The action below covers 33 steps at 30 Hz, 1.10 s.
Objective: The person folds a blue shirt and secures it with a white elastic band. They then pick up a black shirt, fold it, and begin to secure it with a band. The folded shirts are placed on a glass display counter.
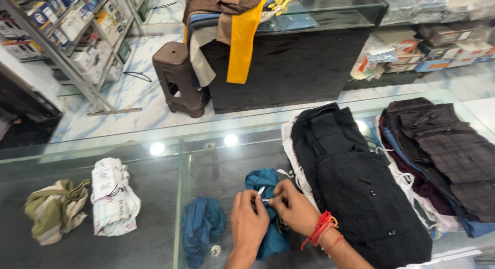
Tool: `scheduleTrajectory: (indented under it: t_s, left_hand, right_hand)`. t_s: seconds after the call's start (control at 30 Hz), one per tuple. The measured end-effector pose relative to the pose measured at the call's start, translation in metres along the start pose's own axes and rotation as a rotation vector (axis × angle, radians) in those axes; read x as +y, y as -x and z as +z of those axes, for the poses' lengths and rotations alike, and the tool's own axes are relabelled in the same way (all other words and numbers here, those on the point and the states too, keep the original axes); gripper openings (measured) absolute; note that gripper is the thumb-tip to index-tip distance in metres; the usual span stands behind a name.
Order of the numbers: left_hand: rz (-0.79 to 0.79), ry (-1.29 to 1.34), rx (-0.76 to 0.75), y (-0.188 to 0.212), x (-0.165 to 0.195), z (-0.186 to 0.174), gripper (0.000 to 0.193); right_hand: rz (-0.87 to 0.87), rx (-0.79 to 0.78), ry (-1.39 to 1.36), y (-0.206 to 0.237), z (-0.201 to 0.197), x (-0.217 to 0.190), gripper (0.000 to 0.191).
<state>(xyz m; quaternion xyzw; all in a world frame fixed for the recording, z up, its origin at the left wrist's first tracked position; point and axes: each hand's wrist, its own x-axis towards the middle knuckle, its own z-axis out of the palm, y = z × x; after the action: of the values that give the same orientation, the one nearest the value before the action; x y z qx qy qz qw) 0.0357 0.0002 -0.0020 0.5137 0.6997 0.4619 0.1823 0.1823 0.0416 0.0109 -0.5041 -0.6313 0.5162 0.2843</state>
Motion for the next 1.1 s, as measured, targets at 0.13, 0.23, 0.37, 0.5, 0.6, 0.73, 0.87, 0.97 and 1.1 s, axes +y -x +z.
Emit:
scheduleTrajectory:
  t_s: [0.13,0.23,0.37,0.5,0.6,0.73,0.87,0.97,1.1]
  left_hand:
    - [-0.007,0.015,-0.033,0.0,0.0,-0.003,0.01]
    - [-0.026,0.019,-0.041,0.001,0.002,-0.003,0.011]
    - [-0.065,0.017,-0.077,-0.002,0.004,-0.005,0.012]
    - [-0.119,0.01,-0.099,-0.005,0.004,-0.008,0.01]
    - [-0.098,-0.01,-0.085,-0.008,0.003,-0.008,0.009]
    - [-0.148,-0.072,-0.092,-0.009,0.005,-0.001,0.01]
    - [-0.115,-0.101,-0.037,-0.002,0.004,0.005,0.011]
    - [-0.112,0.0,-0.04,-0.01,-0.004,0.011,0.012]
    - [-0.12,0.283,-0.041,-0.025,-0.024,0.02,0.016]
  right_hand:
    - [0.031,-0.073,0.556,-0.002,-0.016,-0.024,0.023]
    - [-0.174,-0.11,0.703,-0.009,-0.022,-0.031,0.021]
    - [-0.472,-0.182,0.594,-0.022,-0.025,-0.027,0.014]
    - [0.031,-0.351,-0.055,-0.025,-0.015,-0.012,0.014]
    - [0.044,-0.278,-0.185,-0.023,-0.006,0.002,0.018]
    - [0.048,-0.198,-0.288,-0.019,0.003,0.016,0.019]
    - [0.039,-0.124,-0.302,-0.016,0.007,0.025,0.02]
    - [-0.002,-0.025,-0.255,-0.022,0.01,0.03,0.021]
    - [-0.269,0.036,-0.212,-0.047,0.019,0.034,0.021]
